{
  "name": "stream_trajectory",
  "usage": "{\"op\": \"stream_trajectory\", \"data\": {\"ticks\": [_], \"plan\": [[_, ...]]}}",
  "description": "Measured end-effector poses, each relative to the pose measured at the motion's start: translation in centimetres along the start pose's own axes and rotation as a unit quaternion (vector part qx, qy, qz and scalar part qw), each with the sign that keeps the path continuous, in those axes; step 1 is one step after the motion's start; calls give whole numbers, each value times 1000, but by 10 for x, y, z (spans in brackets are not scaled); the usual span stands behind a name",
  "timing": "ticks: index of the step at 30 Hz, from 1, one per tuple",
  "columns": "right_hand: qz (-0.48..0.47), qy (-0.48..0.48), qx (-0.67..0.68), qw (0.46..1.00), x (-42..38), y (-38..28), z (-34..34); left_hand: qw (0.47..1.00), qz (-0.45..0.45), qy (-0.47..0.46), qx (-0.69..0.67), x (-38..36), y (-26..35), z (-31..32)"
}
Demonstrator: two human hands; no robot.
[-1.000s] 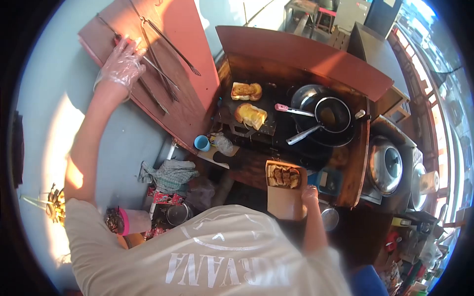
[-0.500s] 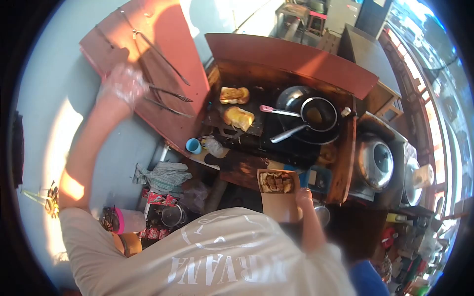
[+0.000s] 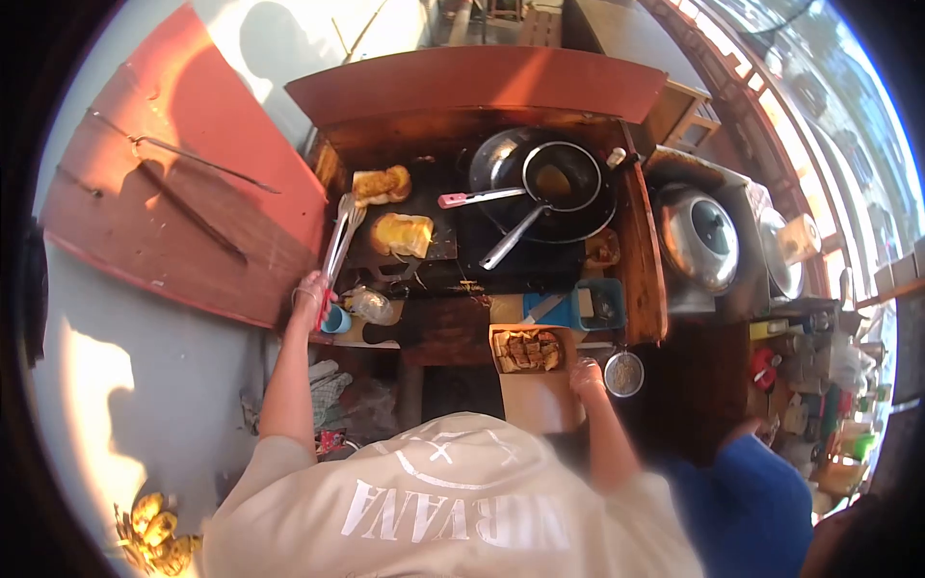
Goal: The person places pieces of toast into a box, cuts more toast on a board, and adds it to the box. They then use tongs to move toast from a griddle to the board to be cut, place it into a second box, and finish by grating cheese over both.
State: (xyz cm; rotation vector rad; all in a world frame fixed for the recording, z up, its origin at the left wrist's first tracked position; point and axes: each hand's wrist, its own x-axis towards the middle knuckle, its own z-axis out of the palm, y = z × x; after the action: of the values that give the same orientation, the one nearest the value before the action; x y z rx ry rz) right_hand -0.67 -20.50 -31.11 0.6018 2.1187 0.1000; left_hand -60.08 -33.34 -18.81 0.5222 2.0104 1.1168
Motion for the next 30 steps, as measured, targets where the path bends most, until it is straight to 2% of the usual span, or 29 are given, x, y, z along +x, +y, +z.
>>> {"op": "stream_trajectory", "data": {"ticks": [2, 4, 5, 8, 11, 14, 15, 17, 19, 21, 23, 26, 30], "plan": [[18, 14, 10, 1000, -6, -12, 6, 999, 1, -37, -7, 29, 17, 6], [25, -55, 61, 996, 8, -18, 19, 999, -3, -51, -1, 56, 26, 16], [27, -60, 63, 996, 6, -20, 24, 998, 2, -65, 5, 68, 27, 20], [7, -44, -9, 999, -5, -20, 10, 997, 6, -76, 8, 82, 35, 25], [-14, -40, -9, 999, -4, -15, 10, 997, 25, -70, -32, 63, 41, 22], [-3, -34, -14, 999, -1, -2, 1, 998, 46, -34, -40, -12, 60, 15], [-8, 7, -25, 1000, -3, 4, 0, 997, 58, -18, -54, -44, 60, 15], [-32, 44, -50, 997, -12, 14, -2, 996, 70, -28, -43, -101, 38, 9], [-56, 42, -64, 996, -17, 23, -6, 998, 35, -32, -51, -159, 9, 16], [-48, 1, -77, 996, -17, 31, -12, 999, -20, -11, -47, -213, -18, 40], [-46, 12, -83, 995, -14, 36, -3, 994, -98, -28, -42, -247, -47, 69], [-36, 37, -102, 993, -7, 47, 9, 997, -65, -39, -2, -248, -128, 118], [-46, 36, -109, 992, -18, 53, -4, 994, -78, -53, 52, -225, -141, 164]]}}
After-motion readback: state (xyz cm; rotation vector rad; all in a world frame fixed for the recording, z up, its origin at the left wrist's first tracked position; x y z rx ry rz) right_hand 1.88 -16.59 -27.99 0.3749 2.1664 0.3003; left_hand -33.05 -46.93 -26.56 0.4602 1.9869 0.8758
